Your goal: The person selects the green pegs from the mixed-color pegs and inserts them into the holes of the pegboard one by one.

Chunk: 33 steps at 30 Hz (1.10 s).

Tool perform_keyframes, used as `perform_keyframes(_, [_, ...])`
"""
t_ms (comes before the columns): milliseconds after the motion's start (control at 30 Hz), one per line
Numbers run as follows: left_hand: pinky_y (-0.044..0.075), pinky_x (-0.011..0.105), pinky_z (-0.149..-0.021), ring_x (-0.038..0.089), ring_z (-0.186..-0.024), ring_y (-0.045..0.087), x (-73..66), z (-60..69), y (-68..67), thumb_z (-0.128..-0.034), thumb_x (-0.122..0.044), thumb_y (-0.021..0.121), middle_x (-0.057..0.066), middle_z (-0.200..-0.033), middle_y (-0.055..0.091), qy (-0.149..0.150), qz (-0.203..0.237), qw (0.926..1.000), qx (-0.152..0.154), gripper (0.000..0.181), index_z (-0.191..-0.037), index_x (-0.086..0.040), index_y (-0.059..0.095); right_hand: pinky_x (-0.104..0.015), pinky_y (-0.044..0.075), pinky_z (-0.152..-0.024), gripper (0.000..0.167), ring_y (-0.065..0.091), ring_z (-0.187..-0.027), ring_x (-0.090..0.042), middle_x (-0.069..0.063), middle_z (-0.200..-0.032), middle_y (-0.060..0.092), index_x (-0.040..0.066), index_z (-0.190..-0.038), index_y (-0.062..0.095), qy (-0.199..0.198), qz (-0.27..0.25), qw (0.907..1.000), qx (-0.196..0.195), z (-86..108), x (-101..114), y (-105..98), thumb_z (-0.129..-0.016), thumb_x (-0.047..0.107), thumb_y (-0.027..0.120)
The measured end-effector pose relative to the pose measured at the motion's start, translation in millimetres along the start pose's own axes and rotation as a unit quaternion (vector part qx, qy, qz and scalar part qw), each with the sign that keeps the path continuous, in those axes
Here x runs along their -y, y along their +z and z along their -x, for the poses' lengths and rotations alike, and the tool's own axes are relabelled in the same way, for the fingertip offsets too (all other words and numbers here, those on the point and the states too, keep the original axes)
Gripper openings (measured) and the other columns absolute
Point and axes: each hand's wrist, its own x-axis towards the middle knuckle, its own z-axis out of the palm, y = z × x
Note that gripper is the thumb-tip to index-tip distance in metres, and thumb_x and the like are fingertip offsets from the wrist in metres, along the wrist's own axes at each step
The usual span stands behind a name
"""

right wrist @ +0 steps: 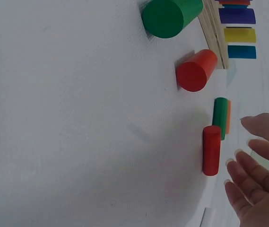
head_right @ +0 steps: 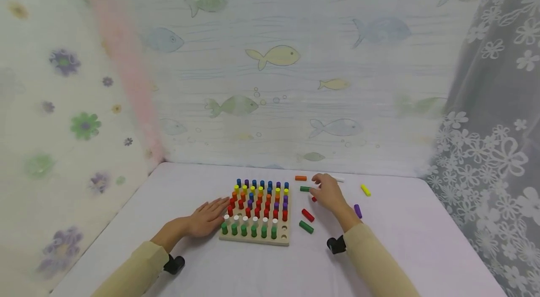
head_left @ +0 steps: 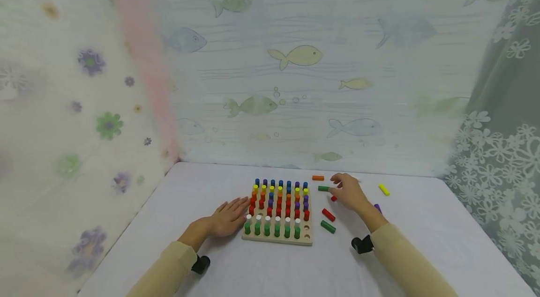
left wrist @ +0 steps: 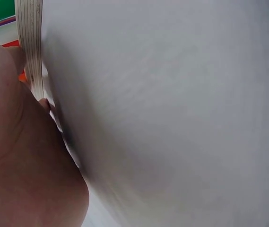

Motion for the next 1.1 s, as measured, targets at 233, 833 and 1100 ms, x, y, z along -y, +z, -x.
perform_keyframes(233, [0.004, 0.059, -0.125, 0.028, -0.159, 0.007, 3.9, -3.9, 4.8, -0.1094, -0.045, 0.035, 0.003, -0.172, 0.014, 0.005, -0.008, 1.0, 0.002, 0.066, -0.166, -0.016, 0.017, -0.047, 0.057, -0.091, 0.036, 0.061, -0.107, -0.035, -0.022, -0.12, 0.064, -0.005, -0.125, 0.062, 0.015, 0.023, 0.9994, 0.02, -10.0, -2.2, 5.8, -0.095, 0.013, 0.07])
perform_keyframes(833, [0.003, 0.058, -0.125, 0.028, -0.159, 0.007, 2.2, -4.7, 2.6, -0.11, -0.044, 0.034, 0.003, -0.172, 0.013, 0.002, -0.013, 0.9999, 0.0, 0.064, -0.166, -0.017, 0.016, -0.042, 0.058, -0.085, 0.024, 0.061, -0.091, -0.025, -0.015, -0.105, 0.069, -0.006, -0.114, 0.069, 0.028, 0.034, 0.9985, 0.031, -21.2, -4.0, 14.7, -0.093, 0.006, 0.071])
perform_keyframes(1100, [0.004, 0.06, -0.125, 0.031, -0.158, 0.01, -0.3, -1.3, 0.6, -0.1101, -0.04, 0.036, 0.006, -0.172, 0.016, 0.006, -0.003, 1.0, -0.005, 0.063, -0.165, -0.014, 0.019, -0.041, 0.058, -0.084, 0.017, 0.059, -0.086, -0.023, -0.011, -0.097, 0.068, -0.003, -0.107, 0.071, 0.017, 0.046, 0.9976, 0.048, -23.3, -4.5, 17.7, -0.094, 0.007, 0.072])
